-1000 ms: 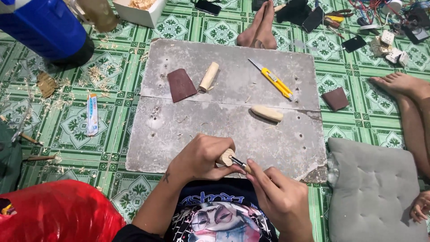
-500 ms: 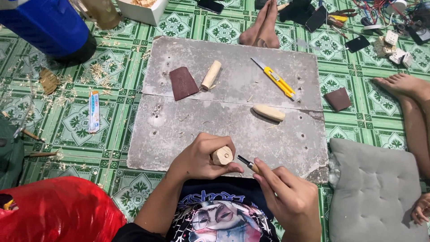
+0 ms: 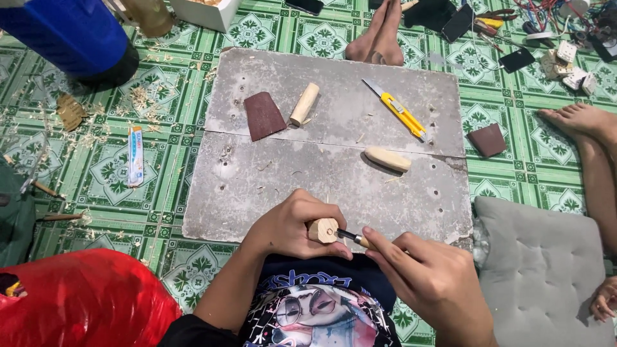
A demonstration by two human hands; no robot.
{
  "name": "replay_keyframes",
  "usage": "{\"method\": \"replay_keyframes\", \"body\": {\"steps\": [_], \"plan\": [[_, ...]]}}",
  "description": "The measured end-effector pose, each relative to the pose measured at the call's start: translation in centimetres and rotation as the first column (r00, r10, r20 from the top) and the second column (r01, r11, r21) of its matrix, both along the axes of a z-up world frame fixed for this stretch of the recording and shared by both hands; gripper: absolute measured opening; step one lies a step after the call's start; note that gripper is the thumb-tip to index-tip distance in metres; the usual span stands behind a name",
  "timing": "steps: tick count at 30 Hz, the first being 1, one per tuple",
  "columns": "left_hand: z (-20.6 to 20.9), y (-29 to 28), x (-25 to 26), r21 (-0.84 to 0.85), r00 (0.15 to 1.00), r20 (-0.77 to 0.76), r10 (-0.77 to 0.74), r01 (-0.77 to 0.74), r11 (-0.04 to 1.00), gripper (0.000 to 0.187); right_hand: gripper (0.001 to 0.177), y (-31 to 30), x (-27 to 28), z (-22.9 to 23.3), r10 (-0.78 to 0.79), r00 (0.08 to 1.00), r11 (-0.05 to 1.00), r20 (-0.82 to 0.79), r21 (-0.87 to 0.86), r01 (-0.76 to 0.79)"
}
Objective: Refining and fitting small wooden components by carving and scraping with a utility knife and a screwdriver.
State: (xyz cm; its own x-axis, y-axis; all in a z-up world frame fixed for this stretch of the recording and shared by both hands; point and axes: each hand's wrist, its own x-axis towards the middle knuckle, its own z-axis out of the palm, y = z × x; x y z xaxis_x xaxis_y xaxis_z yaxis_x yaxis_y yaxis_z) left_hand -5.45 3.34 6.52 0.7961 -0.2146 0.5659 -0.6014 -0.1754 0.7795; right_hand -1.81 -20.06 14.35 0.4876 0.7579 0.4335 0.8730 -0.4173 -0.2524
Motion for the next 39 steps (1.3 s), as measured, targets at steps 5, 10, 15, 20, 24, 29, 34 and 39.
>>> {"method": "replay_keyframes", "body": {"steps": [5,10,15,20,24,29,34,39], "plan": [[0.8,-0.1,0.0,-0.002,1.000,-0.008,-0.018,0.018,1.000,0.025,0.029,-0.3,0.2,0.4,0.030,1.000,0.998,-0.004,-0.051,-0.030],[1.1,-0.4,-0.3,-0.021,1.000,-0.005,-0.026,0.026,0.999,0.024,0.026,-0.4,0.0,0.4,0.013,1.000,0.999,0.007,-0.041,-0.012],[0.9,-0.3,-0.4,0.006,0.999,-0.015,-0.048,0.048,0.999,0.023,0.032,-0.6,-0.1,0.5,0.089,0.996,0.995,-0.010,-0.034,-0.090],[0.8,-0.5,-0.6,0.038,0.999,-0.008,-0.043,0.044,0.998,0.022,0.035,-0.8,-0.2,0.8,0.096,0.995,0.991,-0.006,-0.091,-0.097],[0.7,-0.7,-0.5,0.106,1.000,0.001,0.015,-0.015,0.994,0.019,0.035,-1.3,0.0,1.0,0.101,0.994,0.983,0.045,-0.156,-0.093],[1.2,-1.1,-0.5,0.273,0.990,-0.009,0.144,-0.136,0.952,0.014,0.030,-1.3,-0.1,1.2,0.033,0.979,0.946,0.200,-0.321,0.034],[-1.2,-0.8,0.5,0.284,0.990,-0.044,0.136,-0.118,0.952,0.017,0.030,-0.2,0.7,0.7,0.121,0.976,0.949,0.179,-0.310,-0.060],[-2.0,-0.2,1.0,0.338,0.965,-0.083,0.249,-0.208,0.918,0.022,0.028,0.6,2.7,-1.4,0.161,0.968,0.956,0.194,-0.273,-0.104]]}}
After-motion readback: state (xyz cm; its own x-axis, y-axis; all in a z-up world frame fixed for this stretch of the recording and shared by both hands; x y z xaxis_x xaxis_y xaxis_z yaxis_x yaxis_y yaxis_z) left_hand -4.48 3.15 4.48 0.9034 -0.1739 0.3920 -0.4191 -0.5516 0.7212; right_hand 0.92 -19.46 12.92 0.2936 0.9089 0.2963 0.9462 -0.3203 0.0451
